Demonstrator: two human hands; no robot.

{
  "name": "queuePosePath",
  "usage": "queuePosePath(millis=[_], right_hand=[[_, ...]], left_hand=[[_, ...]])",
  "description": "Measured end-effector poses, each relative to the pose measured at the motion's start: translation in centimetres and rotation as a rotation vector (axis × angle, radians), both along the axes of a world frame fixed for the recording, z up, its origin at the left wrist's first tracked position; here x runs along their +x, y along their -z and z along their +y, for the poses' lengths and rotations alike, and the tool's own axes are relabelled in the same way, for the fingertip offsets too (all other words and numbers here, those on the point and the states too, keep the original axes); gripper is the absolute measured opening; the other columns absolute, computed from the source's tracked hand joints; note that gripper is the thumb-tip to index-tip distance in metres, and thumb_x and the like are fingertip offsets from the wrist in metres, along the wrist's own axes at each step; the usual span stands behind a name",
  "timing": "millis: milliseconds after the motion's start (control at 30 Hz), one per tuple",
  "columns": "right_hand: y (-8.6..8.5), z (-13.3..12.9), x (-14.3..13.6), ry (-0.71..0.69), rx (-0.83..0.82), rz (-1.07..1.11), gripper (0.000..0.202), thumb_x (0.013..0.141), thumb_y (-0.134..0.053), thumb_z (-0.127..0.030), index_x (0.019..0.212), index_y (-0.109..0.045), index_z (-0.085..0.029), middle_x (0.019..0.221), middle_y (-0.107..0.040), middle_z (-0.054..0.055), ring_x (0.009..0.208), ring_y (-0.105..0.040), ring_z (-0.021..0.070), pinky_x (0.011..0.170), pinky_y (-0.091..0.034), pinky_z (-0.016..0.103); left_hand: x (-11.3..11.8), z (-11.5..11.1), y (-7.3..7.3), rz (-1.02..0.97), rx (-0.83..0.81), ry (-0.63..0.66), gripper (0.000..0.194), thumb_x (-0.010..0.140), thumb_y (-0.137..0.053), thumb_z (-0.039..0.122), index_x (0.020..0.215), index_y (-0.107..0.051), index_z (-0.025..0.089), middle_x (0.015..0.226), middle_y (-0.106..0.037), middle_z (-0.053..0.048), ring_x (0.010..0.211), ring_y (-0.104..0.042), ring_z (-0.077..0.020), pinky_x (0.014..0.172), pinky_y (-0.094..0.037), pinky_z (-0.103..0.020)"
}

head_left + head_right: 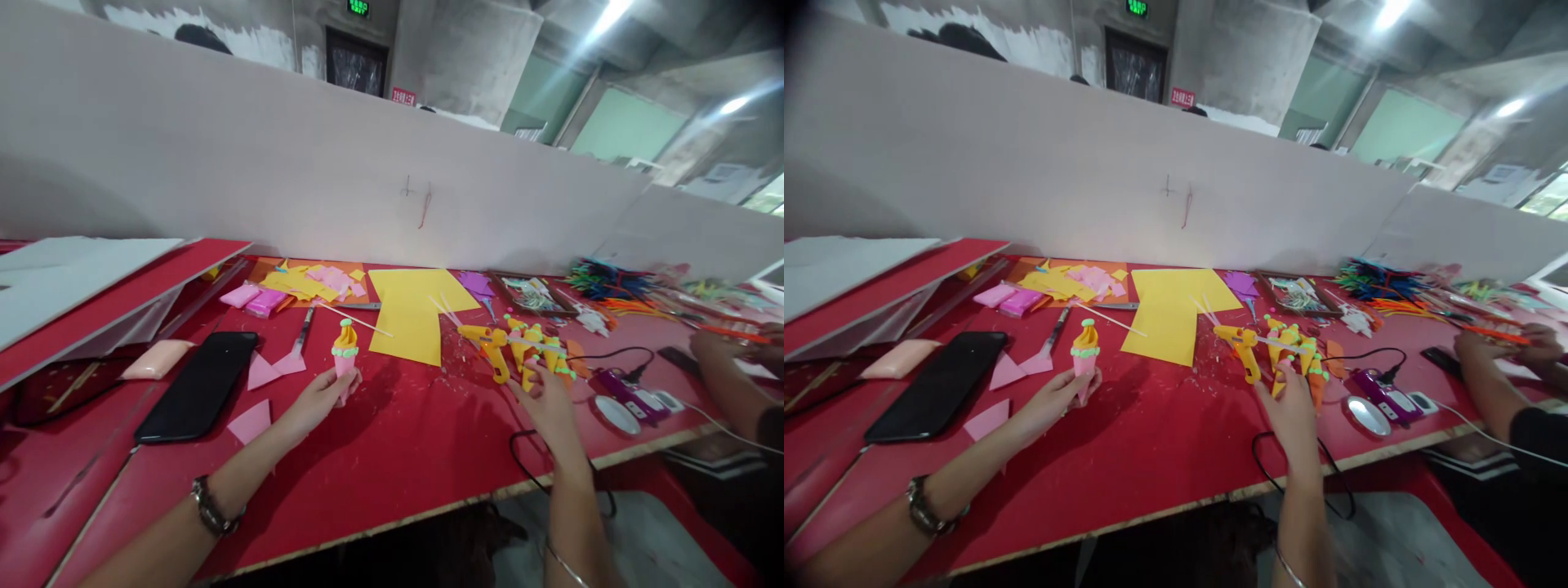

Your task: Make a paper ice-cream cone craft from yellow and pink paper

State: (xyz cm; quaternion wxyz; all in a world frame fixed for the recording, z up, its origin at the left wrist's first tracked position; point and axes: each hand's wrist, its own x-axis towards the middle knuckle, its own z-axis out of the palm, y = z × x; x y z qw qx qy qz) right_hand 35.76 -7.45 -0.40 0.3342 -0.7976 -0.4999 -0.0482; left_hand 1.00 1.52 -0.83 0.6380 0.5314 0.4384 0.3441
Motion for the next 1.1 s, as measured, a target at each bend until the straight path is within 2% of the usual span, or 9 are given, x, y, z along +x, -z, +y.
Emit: queuePosePath(millis=[100, 267, 500, 667, 767, 867, 933, 1000, 1100], right_hand=[[1.4, 2.8, 0.9, -0.047, -0.176, -0.105, 0.044, 0.072, -0.051, -0.041, 0.105, -0.05, -0.011, 0.099, -0.057, 0.013, 0.088, -0.055, 0.0211, 0.075, -0.043, 0.031], [1.0, 5.1, 0.1, -0.068, -0.246, -0.136, 0.03, 0.077, -0.044, -0.029, 0.097, -0.054, -0.01, 0.092, -0.06, 0.014, 0.084, -0.056, 0.0227, 0.074, -0.041, 0.032], [-0.9, 2.5, -1.3, -0.022, -0.218, -0.139, 0.033, 0.08, -0.036, -0.037, 0.093, -0.054, -0.013, 0.087, -0.061, 0.013, 0.078, -0.057, 0.0229, 0.065, -0.041, 0.03], [-0.4, 1.2, -3.5, -0.144, -0.237, -0.105, 0.031, 0.08, -0.038, -0.036, 0.098, -0.053, -0.015, 0.097, -0.061, 0.012, 0.085, -0.058, 0.0219, 0.071, -0.043, 0.03], [0.0, 1.3, -3.9, -0.158, -0.256, -0.098, 0.03, 0.078, -0.041, -0.033, 0.095, -0.055, -0.013, 0.096, -0.061, 0.014, 0.085, -0.058, 0.0227, 0.072, -0.043, 0.032], [-0.6, 1.1, -2.6, -0.234, -0.375, -0.003, 0.035, 0.075, -0.046, -0.037, 0.097, -0.056, -0.011, 0.077, -0.064, 0.01, 0.068, -0.06, 0.0211, 0.062, -0.045, 0.032], [-1.3, 1.0, -0.9, -0.34, -0.47, 0.126, 0.043, 0.075, -0.047, -0.04, 0.107, -0.052, -0.012, 0.067, -0.064, 0.005, 0.06, -0.06, 0.019, 0.056, -0.046, 0.03], [-1.9, 1.4, 0.9, -0.391, -0.415, 0.154, 0.042, 0.079, -0.042, -0.037, 0.114, -0.049, -0.015, 0.077, -0.066, 0.005, 0.066, -0.061, 0.0172, 0.059, -0.047, 0.028], [-1.9, 3.4, 2.8, -0.255, -0.288, 0.0, 0.032, 0.077, -0.048, -0.03, 0.103, -0.055, -0.012, 0.09, -0.064, 0.009, 0.079, -0.06, 0.0198, 0.07, -0.046, 0.031]], left_hand=[[0.0, 0.1, 0.0, 0.012, -0.027, -0.011, 0.043, 0.065, -0.055, 0.056, 0.07, -0.054, 0.013, 0.058, -0.045, 0.003, 0.053, -0.038, -0.0075, 0.05, -0.026, -0.02], [-0.2, 0.3, 0.4, -0.011, -0.016, -0.028, 0.043, 0.065, -0.055, 0.056, 0.067, -0.051, 0.013, 0.062, -0.047, 0.001, 0.053, -0.037, -0.007, 0.049, -0.025, -0.02], [-0.4, 0.4, 0.7, -0.006, -0.014, -0.009, 0.04, 0.069, -0.053, 0.053, 0.065, -0.052, 0.013, 0.066, -0.049, 0.0, 0.056, -0.039, -0.0079, 0.052, -0.027, -0.02], [-0.3, 0.3, 0.8, 0.01, -0.019, -0.011, 0.04, 0.069, -0.054, 0.051, 0.065, -0.054, 0.012, 0.063, -0.05, -0.001, 0.056, -0.041, -0.0085, 0.051, -0.027, -0.02], [-0.3, 0.4, 0.9, 0.009, -0.007, -0.007, 0.038, 0.07, -0.054, 0.049, 0.062, -0.052, 0.012, 0.062, -0.05, 0.0, 0.058, -0.042, -0.0087, 0.052, -0.028, -0.02], [-0.3, 0.5, 0.9, 0.006, -0.008, -0.018, 0.04, 0.071, -0.053, 0.049, 0.055, -0.046, 0.013, 0.063, -0.05, -0.001, 0.062, -0.045, -0.0095, 0.054, -0.03, -0.019], [-0.3, 0.5, 0.9, 0.012, -0.012, -0.027, 0.042, 0.07, -0.053, 0.05, 0.052, -0.042, 0.014, 0.065, -0.051, -0.001, 0.066, -0.047, -0.0106, 0.055, -0.032, -0.019], [-0.3, 0.5, 0.8, 0.018, -0.014, -0.032, 0.044, 0.069, -0.053, 0.051, 0.05, -0.04, 0.014, 0.068, -0.053, -0.003, 0.067, -0.048, -0.011, 0.055, -0.033, -0.019], [-0.3, 0.5, 0.8, 0.013, -0.02, -0.04, 0.043, 0.068, -0.054, 0.052, 0.052, -0.043, 0.014, 0.072, -0.055, -0.003, 0.065, -0.047, -0.0101, 0.055, -0.032, -0.019]])
